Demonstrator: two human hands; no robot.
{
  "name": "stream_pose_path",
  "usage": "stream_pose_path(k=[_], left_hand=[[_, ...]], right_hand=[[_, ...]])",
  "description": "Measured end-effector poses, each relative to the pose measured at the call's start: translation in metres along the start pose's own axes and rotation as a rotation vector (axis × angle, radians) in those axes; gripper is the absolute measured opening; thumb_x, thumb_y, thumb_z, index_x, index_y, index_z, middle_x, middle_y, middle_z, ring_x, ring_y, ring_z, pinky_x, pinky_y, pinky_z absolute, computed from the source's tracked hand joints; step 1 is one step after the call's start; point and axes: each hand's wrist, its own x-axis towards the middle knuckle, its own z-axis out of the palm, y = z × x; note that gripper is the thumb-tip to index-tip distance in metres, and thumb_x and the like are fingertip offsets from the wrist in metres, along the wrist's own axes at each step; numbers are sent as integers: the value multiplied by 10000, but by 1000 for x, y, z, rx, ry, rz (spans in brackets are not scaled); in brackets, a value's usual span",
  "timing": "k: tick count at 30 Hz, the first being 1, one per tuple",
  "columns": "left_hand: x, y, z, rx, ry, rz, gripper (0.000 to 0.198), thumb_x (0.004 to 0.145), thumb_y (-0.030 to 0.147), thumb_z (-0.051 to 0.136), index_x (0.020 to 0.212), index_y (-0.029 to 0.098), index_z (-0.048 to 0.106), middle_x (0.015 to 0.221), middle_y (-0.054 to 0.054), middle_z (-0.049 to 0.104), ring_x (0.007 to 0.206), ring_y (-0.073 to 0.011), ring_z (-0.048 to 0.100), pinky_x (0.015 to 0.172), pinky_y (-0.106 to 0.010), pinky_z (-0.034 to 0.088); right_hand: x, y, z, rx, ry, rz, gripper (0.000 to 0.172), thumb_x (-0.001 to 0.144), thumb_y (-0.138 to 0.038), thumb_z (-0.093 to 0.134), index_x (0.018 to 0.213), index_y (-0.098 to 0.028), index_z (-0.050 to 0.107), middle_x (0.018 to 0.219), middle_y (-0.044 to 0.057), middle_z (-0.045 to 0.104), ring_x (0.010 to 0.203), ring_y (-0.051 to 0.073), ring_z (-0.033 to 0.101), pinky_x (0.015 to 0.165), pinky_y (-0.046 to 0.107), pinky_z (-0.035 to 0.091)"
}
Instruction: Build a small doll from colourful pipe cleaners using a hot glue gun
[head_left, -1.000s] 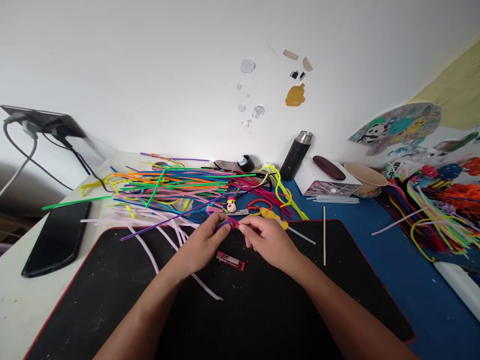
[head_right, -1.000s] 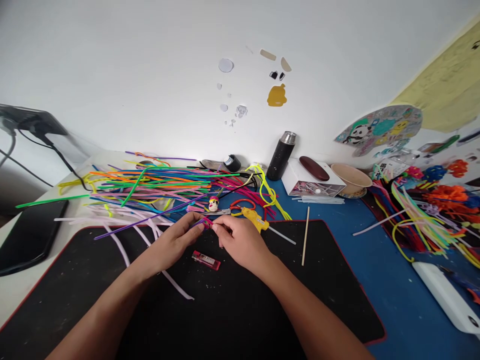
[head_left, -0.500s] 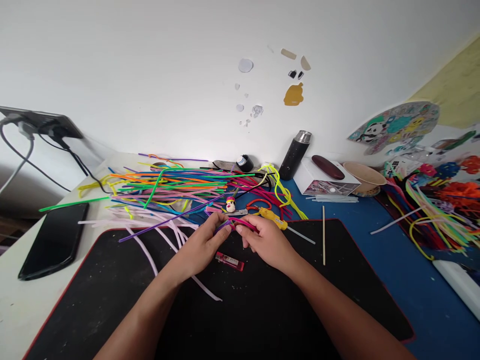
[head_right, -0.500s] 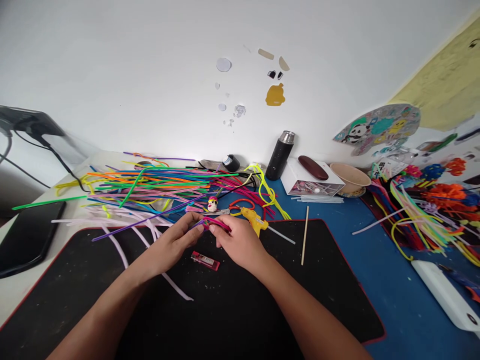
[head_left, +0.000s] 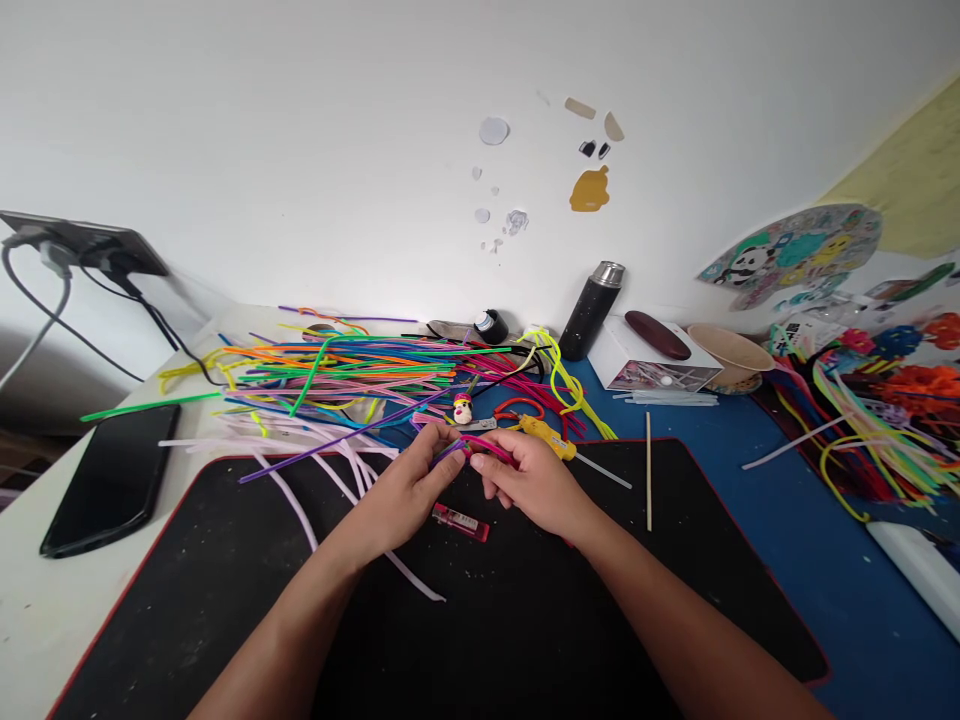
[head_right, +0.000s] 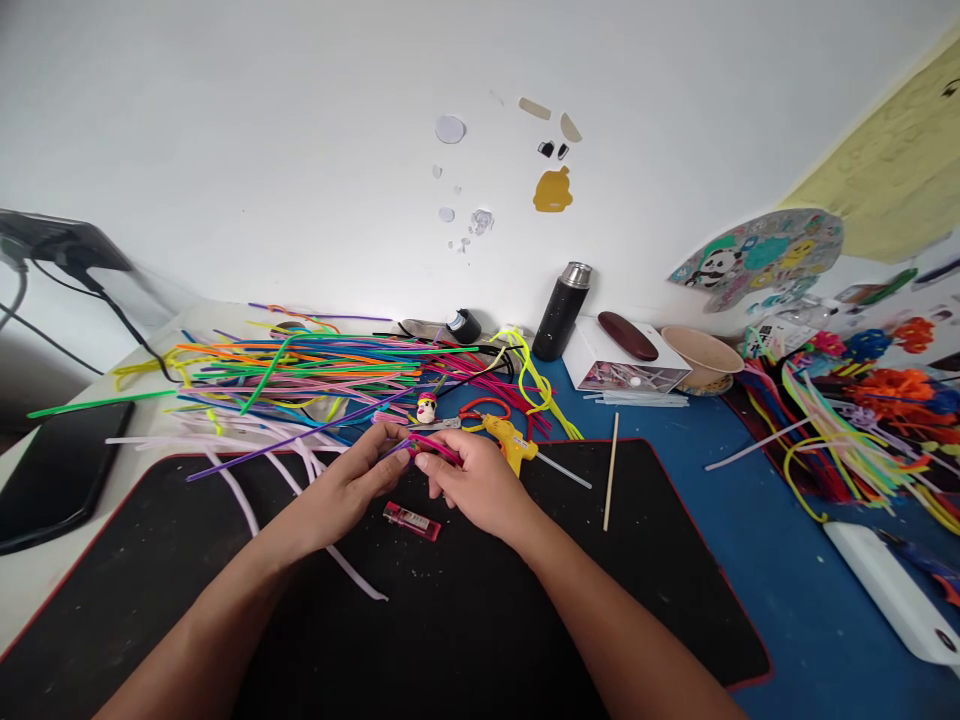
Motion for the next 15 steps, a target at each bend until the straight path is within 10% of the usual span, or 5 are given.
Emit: stream_pose_path(k=[15], left_hand=[[0,-8,4,100,-35,18,257,1057,476,531,1172,246,537,1203,-71,649,1157,-263,616,1075,-418,458]], right_hand=[[3,5,5,47,35,31,352,956,-496,687,1112,-182,652,638,-54,618,472,109,494,494,251,391]])
